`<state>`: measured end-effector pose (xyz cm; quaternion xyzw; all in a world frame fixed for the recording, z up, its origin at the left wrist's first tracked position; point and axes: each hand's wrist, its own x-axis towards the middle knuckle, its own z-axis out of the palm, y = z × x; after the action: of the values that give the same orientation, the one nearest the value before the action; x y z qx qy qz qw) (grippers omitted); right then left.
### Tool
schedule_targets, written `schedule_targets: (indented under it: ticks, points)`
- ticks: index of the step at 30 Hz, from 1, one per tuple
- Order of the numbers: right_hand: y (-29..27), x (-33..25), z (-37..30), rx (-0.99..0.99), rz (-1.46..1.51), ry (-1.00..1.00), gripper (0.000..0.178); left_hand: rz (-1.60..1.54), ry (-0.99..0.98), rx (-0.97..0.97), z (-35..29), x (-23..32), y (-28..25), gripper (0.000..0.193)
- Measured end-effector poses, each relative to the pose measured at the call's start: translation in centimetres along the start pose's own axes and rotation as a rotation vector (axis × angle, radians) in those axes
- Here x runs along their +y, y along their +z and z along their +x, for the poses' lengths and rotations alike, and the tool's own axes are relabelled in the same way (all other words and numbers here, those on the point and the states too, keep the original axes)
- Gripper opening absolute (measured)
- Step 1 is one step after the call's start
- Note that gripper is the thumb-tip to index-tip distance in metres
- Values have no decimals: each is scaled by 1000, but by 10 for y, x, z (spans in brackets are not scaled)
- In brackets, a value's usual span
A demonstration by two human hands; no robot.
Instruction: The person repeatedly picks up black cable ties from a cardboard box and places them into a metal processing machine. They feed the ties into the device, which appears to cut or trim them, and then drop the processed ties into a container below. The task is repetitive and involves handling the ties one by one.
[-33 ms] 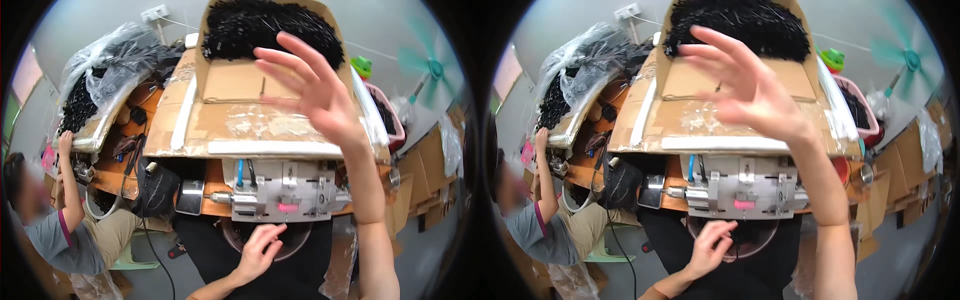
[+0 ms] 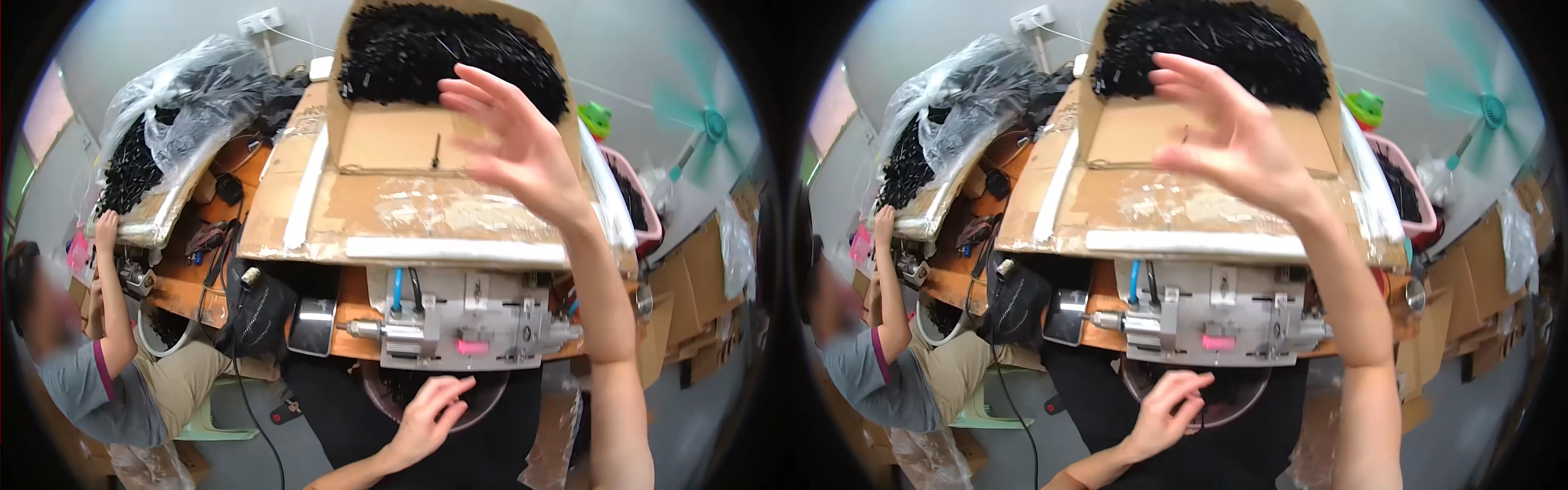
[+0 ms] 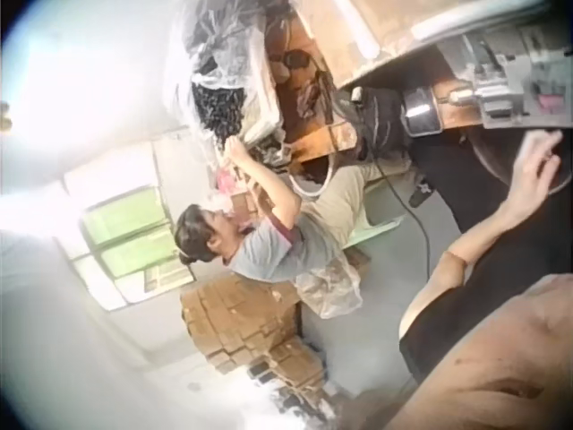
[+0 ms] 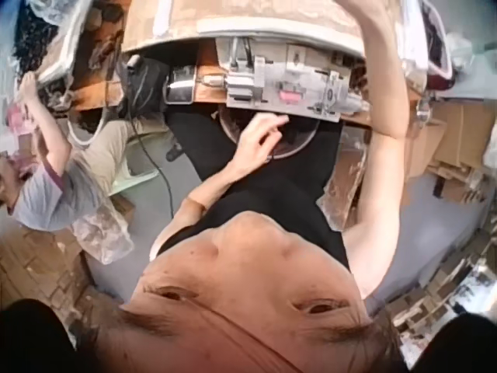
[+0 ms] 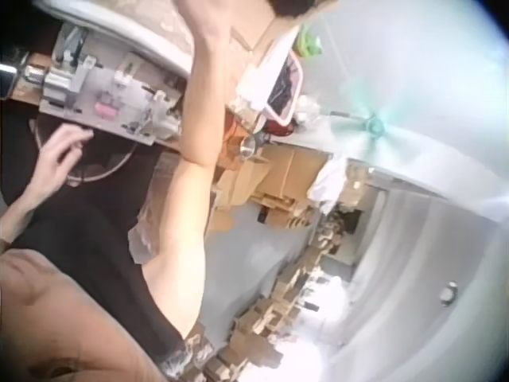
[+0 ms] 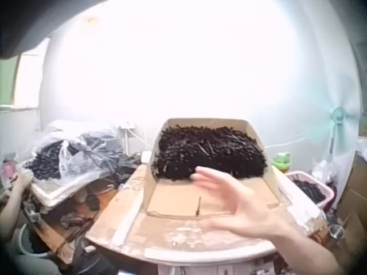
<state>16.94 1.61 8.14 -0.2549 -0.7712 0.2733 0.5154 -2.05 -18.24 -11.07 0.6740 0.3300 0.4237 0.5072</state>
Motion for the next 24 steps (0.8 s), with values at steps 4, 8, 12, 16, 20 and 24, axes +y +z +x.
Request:
schedule_targets:
  ticks: [4, 8, 12, 16, 20, 24]
  points:
    - [-36, 60, 104, 39, -668, -109, 58, -123, 39, -81, -4, -12, 16, 34]
    - [-60, 97, 199, -90, -1209, -9, 70, -144, 40, -133, 20, -7, 4, 29]
    - [-43, 86, 243, -682, -1440, 428, 106, -166, 63, -117, 35, 1, -21, 29]
    - [-41, 129, 236, -756, -1512, 225, 112, -157, 65, -46, 39, 3, -44, 30]
    - [-46, 137, 228, -666, -1299, 224, 96, -170, 15, -57, 43, 8, -53, 29]
    - [-52, 160, 225, -595, -1352, -9, 84, -120, -30, -43, 47, 7, -53, 28]
